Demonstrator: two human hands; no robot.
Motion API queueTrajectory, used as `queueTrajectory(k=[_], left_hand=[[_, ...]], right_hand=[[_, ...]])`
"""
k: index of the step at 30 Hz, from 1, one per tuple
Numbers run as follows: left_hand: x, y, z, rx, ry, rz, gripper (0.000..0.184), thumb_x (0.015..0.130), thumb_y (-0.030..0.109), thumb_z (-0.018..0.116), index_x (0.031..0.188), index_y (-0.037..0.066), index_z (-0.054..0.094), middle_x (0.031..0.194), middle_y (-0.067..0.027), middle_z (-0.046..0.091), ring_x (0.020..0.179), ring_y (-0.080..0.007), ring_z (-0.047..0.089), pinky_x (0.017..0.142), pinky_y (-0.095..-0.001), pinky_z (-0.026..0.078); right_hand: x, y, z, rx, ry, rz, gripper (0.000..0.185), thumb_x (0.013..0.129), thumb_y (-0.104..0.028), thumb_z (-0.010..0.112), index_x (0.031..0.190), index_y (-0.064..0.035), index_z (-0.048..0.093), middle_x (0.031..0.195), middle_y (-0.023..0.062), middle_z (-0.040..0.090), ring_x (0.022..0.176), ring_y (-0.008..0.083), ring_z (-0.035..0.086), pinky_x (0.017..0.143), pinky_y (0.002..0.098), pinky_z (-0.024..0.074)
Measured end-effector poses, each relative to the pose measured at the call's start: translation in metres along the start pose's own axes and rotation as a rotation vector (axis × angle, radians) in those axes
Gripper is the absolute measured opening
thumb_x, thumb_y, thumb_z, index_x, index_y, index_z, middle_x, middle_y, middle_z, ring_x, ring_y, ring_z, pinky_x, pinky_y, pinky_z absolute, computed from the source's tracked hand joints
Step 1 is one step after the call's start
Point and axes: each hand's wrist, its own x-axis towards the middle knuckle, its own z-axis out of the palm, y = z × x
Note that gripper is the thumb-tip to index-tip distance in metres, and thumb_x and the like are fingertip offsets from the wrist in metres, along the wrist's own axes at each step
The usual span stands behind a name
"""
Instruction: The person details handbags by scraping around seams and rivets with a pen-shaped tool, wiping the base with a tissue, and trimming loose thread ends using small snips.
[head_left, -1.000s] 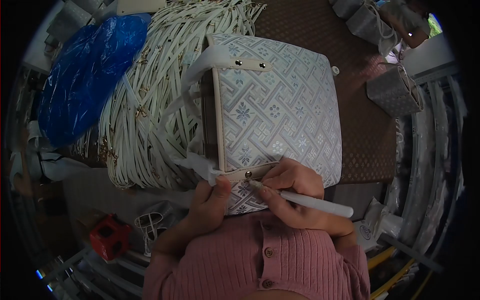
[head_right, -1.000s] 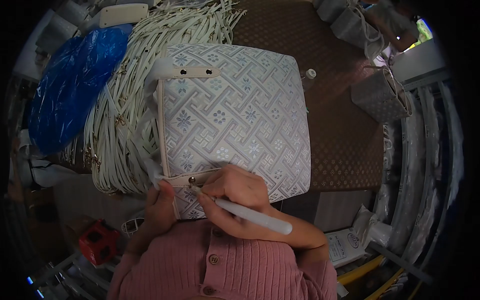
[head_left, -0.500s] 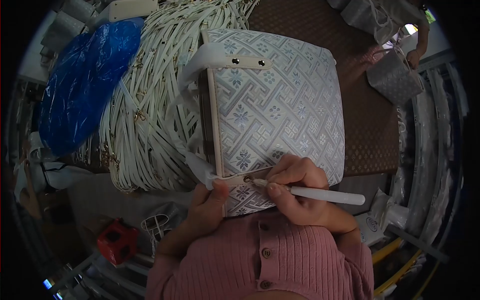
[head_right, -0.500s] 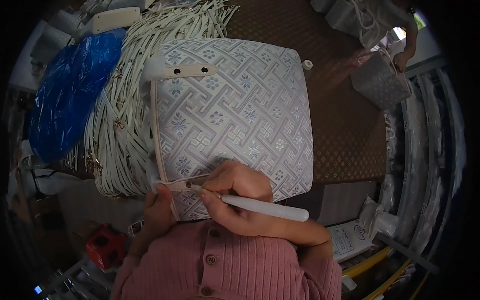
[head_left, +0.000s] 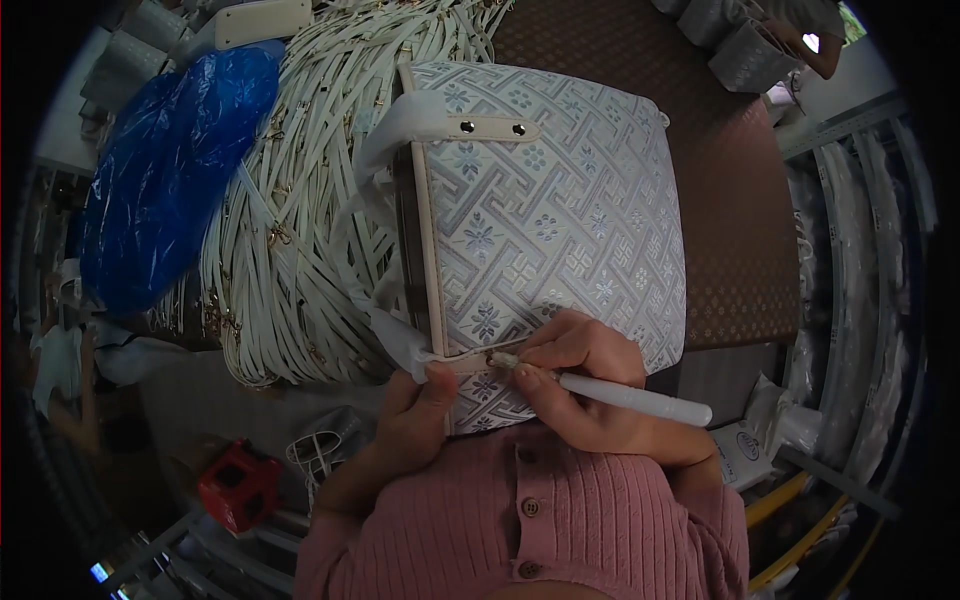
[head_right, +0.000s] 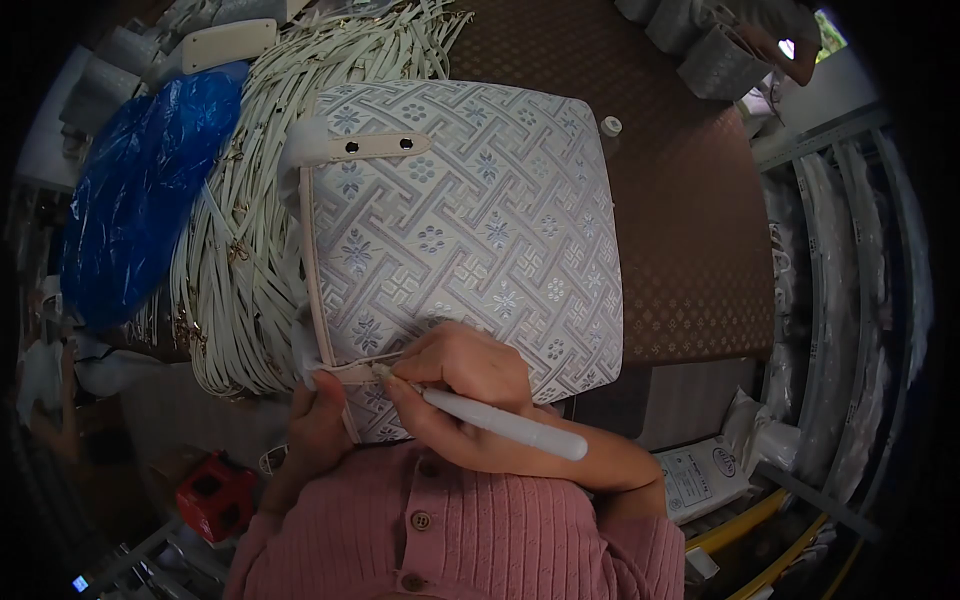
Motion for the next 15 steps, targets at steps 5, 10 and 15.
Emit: queueTrajectory(k=[5, 10, 15], left_hand=[[0.001, 0.009, 0.007, 0.151, -0.064, 0.042, 0.039, 0.091, 0.031, 0.039, 0.104, -0.004, 0.051, 0.099, -0.0071, 0.056, 0.089, -0.0121, 0.051, 0.079, -0.0252, 0.041], [-0.002, 0.010, 0.000, 0.078, 0.063, -0.059, 0.042, 0.091, 0.034, 0.039, 0.108, -0.003, 0.049, 0.103, -0.0075, 0.054, 0.092, -0.0121, 0.049, 0.080, -0.0263, 0.040], [0.004, 0.001, -0.004, 0.141, 0.071, 0.055, 0.044, 0.090, 0.036, 0.041, 0.109, -0.003, 0.048, 0.104, -0.0084, 0.054, 0.093, -0.0131, 0.049, 0.080, -0.0275, 0.041]], right_hand=[[-0.001, -0.005, 0.007, -0.500, -0.144, -0.376, 0.015, 0.065, 0.006, 0.062, 0.069, -0.0018, 0.049, 0.064, 0.0087, 0.051, 0.050, 0.0209, 0.049, 0.044, 0.0266, 0.0389], [0.013, -0.003, -0.005, -0.082, -0.126, -0.109, 0.015, 0.066, 0.006, 0.060, 0.068, -0.0021, 0.049, 0.065, 0.0088, 0.051, 0.052, 0.0208, 0.050, 0.047, 0.0276, 0.0398], [0.009, -0.001, -0.005, 0.045, -0.075, -0.013, 0.013, 0.066, 0.007, 0.060, 0.070, -0.0015, 0.051, 0.063, 0.0086, 0.052, 0.053, 0.0198, 0.052, 0.047, 0.0280, 0.0388]])
